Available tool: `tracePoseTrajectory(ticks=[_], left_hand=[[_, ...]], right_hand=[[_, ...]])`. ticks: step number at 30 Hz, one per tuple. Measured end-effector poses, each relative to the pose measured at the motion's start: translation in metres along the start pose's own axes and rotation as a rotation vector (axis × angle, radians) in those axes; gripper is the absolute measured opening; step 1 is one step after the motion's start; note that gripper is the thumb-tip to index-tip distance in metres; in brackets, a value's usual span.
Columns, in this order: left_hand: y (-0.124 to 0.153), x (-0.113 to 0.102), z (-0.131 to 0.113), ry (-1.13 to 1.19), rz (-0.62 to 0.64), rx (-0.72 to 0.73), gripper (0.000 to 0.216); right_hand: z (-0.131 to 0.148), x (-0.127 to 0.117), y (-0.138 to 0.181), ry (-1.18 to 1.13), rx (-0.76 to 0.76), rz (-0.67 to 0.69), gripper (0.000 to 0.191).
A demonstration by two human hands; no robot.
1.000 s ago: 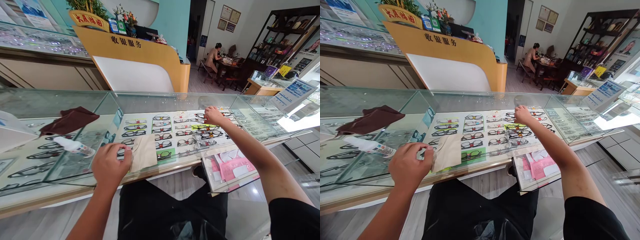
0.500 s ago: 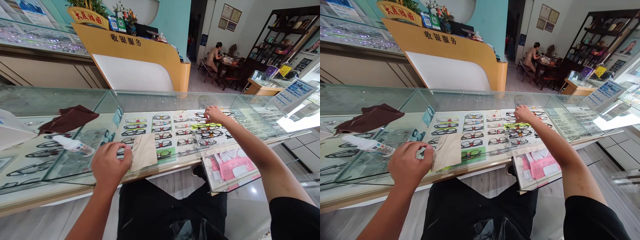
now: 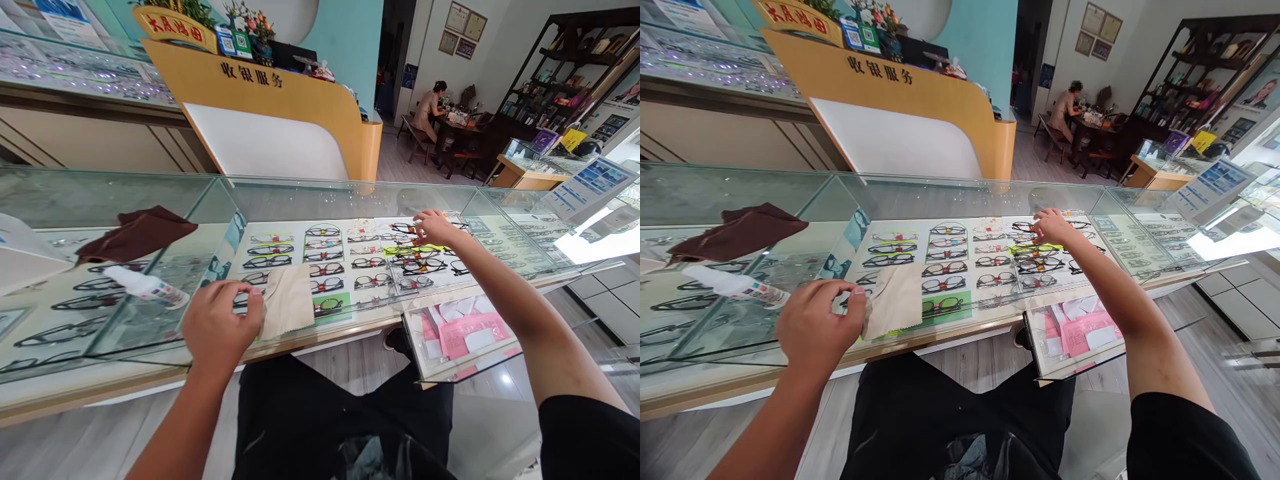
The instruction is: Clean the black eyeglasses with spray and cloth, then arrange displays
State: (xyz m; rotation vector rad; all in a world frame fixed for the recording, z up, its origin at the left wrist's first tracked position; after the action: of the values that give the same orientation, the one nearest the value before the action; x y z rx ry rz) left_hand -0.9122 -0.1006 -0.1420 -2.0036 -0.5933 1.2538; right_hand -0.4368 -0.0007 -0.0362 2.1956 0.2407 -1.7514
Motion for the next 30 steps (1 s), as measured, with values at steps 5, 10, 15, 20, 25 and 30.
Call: tracePoseTrajectory(ticks=[5, 10, 15, 20, 25, 30], left_hand=[[-0.001, -0.001, 0.000, 0.009, 0.032, -0.016, 0.023], [-0.002, -0.001, 0.000, 0.000, 0.019, -0.015, 0.024], [-0.002, -0.001, -0.001, 0.001, -0.008, 0.029, 0.024], [0.000, -0.001, 0.001, 0.007, -0.012, 0.039, 0.024], [0.001, -0.003, 0.003, -0.008, 0.012, 0.047, 0.025], [-0.002, -0.007, -0.002, -0.031, -0.048, 0.145, 0.023]], right_hand=[[-0.008, -0.002, -0.008, -0.121, 0.103, -0.064, 0.019], [-0.006, 0.001, -0.019, -0.111, 0.199, -0.142, 0.023], [0.002, 0.005, -0.021, -0.119, 0.188, -0.138, 0.022], [0.018, -0.018, -0.004, -0.160, 0.195, -0.177, 0.022], [0.036, -0.055, 0.078, -0.486, 0.082, -0.096, 0.033], [0.055, -0.002, 0.183, -0.573, 0.037, 0.366, 0.030]])
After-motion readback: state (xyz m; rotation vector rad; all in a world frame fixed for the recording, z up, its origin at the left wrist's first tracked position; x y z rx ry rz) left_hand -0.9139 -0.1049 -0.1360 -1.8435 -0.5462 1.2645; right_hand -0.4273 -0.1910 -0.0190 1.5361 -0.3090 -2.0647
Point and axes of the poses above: each hand's wrist, its own y-axis away from the middle knuckle, its own x-axis out of the palm, z = x × y, the point moved 1 cm from there along -y, towards the middle knuckle, and after that the axes turned 1 degree about -y, right-handed, at the moved point
